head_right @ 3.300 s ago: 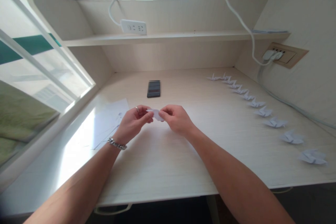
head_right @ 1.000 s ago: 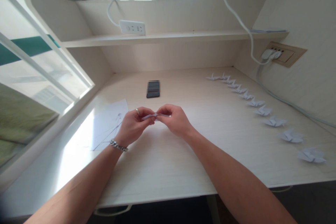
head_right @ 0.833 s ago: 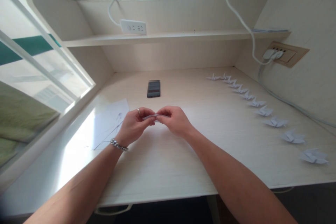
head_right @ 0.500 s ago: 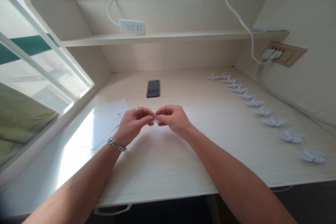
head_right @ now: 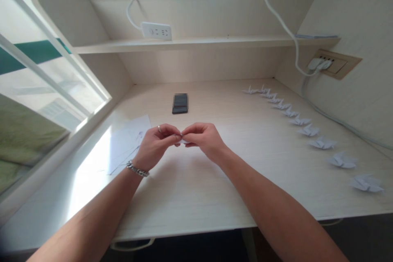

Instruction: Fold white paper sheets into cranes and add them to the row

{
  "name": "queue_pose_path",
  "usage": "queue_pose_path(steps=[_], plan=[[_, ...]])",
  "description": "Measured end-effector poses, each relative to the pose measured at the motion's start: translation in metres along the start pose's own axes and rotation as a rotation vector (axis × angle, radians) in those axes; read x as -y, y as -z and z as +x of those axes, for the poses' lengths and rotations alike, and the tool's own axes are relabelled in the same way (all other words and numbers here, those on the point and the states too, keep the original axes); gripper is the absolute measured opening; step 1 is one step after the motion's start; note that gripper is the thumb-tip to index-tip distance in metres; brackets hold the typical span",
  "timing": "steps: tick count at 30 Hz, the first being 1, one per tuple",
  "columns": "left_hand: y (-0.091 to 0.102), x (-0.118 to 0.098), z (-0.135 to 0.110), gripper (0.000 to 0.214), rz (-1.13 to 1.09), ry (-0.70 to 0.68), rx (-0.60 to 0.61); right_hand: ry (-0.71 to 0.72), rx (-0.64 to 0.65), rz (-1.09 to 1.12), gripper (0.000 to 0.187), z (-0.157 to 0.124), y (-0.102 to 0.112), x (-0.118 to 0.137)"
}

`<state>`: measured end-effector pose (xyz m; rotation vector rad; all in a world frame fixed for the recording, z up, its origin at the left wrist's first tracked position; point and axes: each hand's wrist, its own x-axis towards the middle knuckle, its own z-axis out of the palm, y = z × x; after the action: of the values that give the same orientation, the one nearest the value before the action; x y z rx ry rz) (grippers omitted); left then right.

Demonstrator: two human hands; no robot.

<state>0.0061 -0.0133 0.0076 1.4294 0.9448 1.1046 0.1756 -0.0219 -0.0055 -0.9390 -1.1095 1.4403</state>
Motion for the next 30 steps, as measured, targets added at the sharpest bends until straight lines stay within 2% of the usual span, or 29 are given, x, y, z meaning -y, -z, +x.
queue_pose_path(steps=[6, 11, 26, 30], plan=[[0.003, 0.003, 0.0, 0.004, 0.078, -0.001, 0.023, -0.054, 0.053, 0.03, 0.018, -0.002, 0.001, 0.004], [0.004, 0.005, 0.0, 0.007, 0.118, -0.007, 0.05, -0.064, 0.011, -0.028, 0.02, -0.001, 0.001, 0.002], [0.004, 0.008, 0.004, 0.011, -0.062, 0.04, 0.021, 0.068, -0.077, -0.187, 0.017, 0.002, 0.0, 0.0], [0.003, 0.011, 0.004, 0.02, -0.016, 0.012, 0.03, 0.102, -0.076, -0.202, 0.017, 0.002, -0.003, -0.002]])
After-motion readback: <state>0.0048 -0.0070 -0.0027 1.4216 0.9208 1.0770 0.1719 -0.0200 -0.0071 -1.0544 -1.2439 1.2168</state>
